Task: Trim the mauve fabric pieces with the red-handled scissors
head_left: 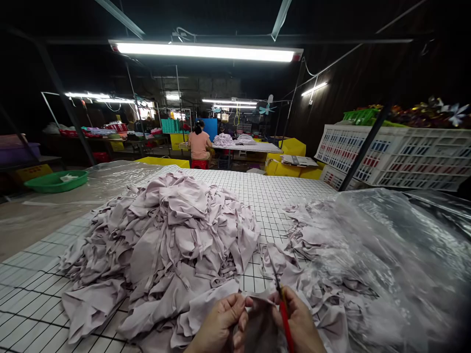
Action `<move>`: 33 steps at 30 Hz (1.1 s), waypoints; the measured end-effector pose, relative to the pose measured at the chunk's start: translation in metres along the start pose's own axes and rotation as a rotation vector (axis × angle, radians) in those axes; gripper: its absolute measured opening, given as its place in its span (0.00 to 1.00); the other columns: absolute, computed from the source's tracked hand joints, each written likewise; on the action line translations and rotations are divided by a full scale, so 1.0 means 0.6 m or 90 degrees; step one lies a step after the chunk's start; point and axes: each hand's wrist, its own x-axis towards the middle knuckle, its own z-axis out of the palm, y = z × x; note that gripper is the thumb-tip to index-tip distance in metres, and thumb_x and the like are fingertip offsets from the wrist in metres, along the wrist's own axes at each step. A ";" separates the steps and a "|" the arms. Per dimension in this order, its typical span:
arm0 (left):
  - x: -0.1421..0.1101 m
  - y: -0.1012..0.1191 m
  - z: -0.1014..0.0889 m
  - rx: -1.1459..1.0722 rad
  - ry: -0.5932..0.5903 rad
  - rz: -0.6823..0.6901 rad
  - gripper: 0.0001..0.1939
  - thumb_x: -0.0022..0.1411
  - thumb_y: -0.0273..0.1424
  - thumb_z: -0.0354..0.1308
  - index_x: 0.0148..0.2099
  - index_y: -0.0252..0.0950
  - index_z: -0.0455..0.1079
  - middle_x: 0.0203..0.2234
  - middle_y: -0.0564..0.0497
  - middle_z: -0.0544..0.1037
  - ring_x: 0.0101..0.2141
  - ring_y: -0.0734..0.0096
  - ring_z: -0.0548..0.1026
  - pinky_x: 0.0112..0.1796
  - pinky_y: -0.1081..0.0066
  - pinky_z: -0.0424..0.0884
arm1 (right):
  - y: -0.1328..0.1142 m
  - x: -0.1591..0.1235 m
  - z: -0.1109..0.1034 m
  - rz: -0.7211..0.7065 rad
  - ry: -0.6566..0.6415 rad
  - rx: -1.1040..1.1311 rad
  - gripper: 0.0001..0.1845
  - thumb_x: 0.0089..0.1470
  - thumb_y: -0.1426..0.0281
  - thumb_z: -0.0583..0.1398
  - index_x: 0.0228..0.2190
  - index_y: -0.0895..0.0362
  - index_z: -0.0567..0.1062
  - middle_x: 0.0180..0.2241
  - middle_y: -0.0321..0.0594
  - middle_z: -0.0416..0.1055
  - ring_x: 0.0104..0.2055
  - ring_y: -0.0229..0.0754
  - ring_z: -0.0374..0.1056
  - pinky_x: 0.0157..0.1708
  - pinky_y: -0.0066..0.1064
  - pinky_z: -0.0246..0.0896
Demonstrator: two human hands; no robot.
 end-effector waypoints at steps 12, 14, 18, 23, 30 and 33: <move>-0.052 0.006 0.019 0.273 0.105 0.307 0.22 0.52 0.49 0.61 0.25 0.33 0.76 0.61 0.40 0.59 0.16 0.85 0.67 0.19 0.73 0.62 | -0.082 0.018 0.064 -0.049 -0.133 -0.056 0.07 0.43 0.69 0.61 0.28 0.55 0.69 0.22 0.31 0.66 0.22 0.35 0.60 0.20 0.24 0.54; -0.046 0.009 0.014 0.173 0.091 0.257 0.19 0.51 0.47 0.64 0.28 0.34 0.76 0.44 0.40 0.76 0.15 0.82 0.67 0.17 0.76 0.59 | -0.082 0.021 0.063 -0.031 -0.142 -0.073 0.06 0.44 0.69 0.59 0.29 0.55 0.69 0.22 0.32 0.66 0.24 0.36 0.62 0.23 0.24 0.56; -0.022 0.005 0.005 0.021 0.111 0.238 0.17 0.50 0.43 0.66 0.32 0.32 0.75 0.17 0.53 0.73 0.15 0.81 0.65 0.18 0.80 0.58 | -0.064 0.025 0.039 0.010 -0.086 -0.107 0.09 0.43 0.68 0.59 0.31 0.56 0.69 0.24 0.34 0.68 0.27 0.39 0.66 0.27 0.27 0.60; 0.011 -0.008 -0.007 -0.026 0.192 0.238 0.19 0.46 0.42 0.69 0.31 0.30 0.75 0.17 0.53 0.72 0.16 0.83 0.65 0.19 0.82 0.59 | -0.044 0.019 0.012 0.009 -0.108 -0.137 0.08 0.43 0.67 0.59 0.30 0.55 0.69 0.27 0.36 0.71 0.32 0.43 0.68 0.32 0.28 0.62; 0.036 -0.035 -0.030 0.081 0.223 0.196 0.22 0.45 0.46 0.68 0.30 0.29 0.75 0.21 0.51 0.73 0.16 0.81 0.66 0.17 0.80 0.61 | -0.007 0.029 -0.019 0.029 -0.043 -0.208 0.10 0.40 0.65 0.59 0.28 0.56 0.69 0.26 0.36 0.71 0.30 0.43 0.67 0.31 0.29 0.61; 0.032 -0.034 -0.028 0.076 0.148 0.215 0.21 0.46 0.44 0.68 0.30 0.28 0.77 0.45 0.41 0.74 0.18 0.82 0.71 0.14 0.80 0.62 | -0.008 0.026 -0.018 0.043 -0.049 -0.230 0.10 0.41 0.64 0.58 0.28 0.55 0.70 0.26 0.35 0.71 0.31 0.43 0.68 0.32 0.29 0.61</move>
